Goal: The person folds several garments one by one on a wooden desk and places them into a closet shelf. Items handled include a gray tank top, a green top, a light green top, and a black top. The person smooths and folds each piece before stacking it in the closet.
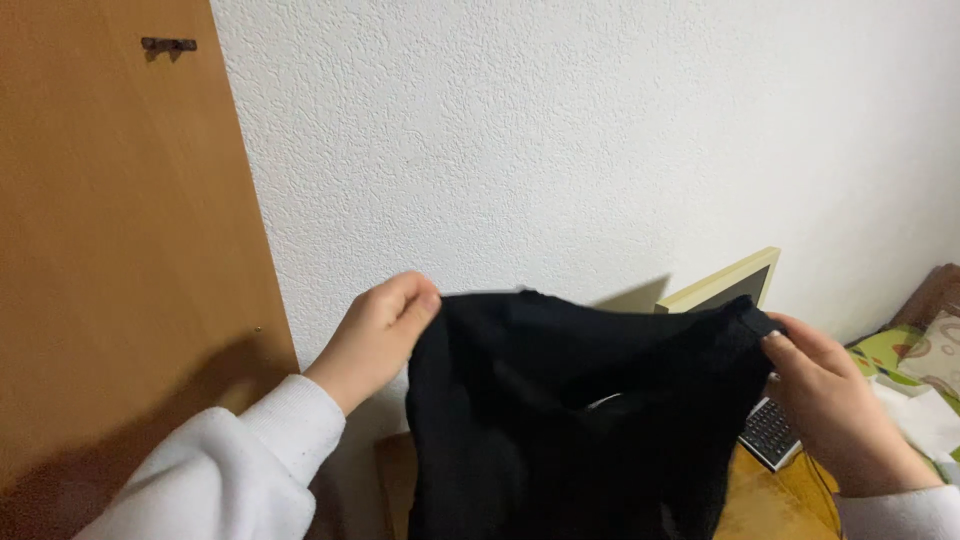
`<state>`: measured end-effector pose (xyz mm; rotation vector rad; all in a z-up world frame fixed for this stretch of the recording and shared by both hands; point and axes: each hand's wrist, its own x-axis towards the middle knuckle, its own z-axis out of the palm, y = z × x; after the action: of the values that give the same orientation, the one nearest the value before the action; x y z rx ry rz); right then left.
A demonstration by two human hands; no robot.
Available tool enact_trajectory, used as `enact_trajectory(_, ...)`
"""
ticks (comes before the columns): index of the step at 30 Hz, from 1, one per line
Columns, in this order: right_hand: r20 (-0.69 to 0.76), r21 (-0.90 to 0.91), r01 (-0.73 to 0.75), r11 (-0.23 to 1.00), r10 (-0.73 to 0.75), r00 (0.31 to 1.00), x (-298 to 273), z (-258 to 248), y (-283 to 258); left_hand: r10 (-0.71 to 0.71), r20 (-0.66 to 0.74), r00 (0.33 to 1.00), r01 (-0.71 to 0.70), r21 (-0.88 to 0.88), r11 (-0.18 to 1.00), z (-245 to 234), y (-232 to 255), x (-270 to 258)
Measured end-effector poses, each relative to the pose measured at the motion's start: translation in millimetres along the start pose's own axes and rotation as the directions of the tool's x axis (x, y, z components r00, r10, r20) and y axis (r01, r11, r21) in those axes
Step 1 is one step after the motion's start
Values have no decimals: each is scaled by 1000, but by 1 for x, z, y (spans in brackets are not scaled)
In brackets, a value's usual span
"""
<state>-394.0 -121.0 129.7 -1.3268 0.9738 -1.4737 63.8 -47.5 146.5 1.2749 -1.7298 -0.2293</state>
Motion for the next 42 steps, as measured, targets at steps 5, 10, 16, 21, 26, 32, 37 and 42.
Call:
enact_trajectory(5, -50, 129, -4, 992, 10, 999, -16, 24, -3, -410, -58, 910, 329, -500, 801, 17, 28, -7)
enact_trajectory(10, -175, 9, -151, 989, 150, 973, -29, 45, -10, -288, 108, 951, 302, -505, 808, 8, 39, -8)
enact_trajectory(16, 106, -225, -82, 971, 108, 989, -29, 18, -10, -191, 422, 886, 249, -86, 965, -26, 47, -15)
enact_trajectory(21, 392, -574, 165, 802, 92, 915, -25, -10, 10, -185, 269, 945, 118, 247, 962, -20, 50, -28)
enact_trajectory(26, 293, -762, 249, 598, -26, 956, -41, -6, 18, 52, 202, 978, -107, 270, 957, -8, 44, -39)
enact_trajectory(32, 124, -744, 303, 596, -323, 938, -46, -19, 23, -59, -1, 998, 59, 99, 993, 4, 23, -42)
enact_trajectory(37, -98, -333, 279, 901, -327, 940, -51, -11, 16, -194, -150, 969, 176, -128, 976, 11, 17, -45)
enact_trajectory(42, -39, -232, 127, 964, -140, 989, -67, 22, 31, -147, -48, 988, 143, -81, 986, 25, 36, -38)
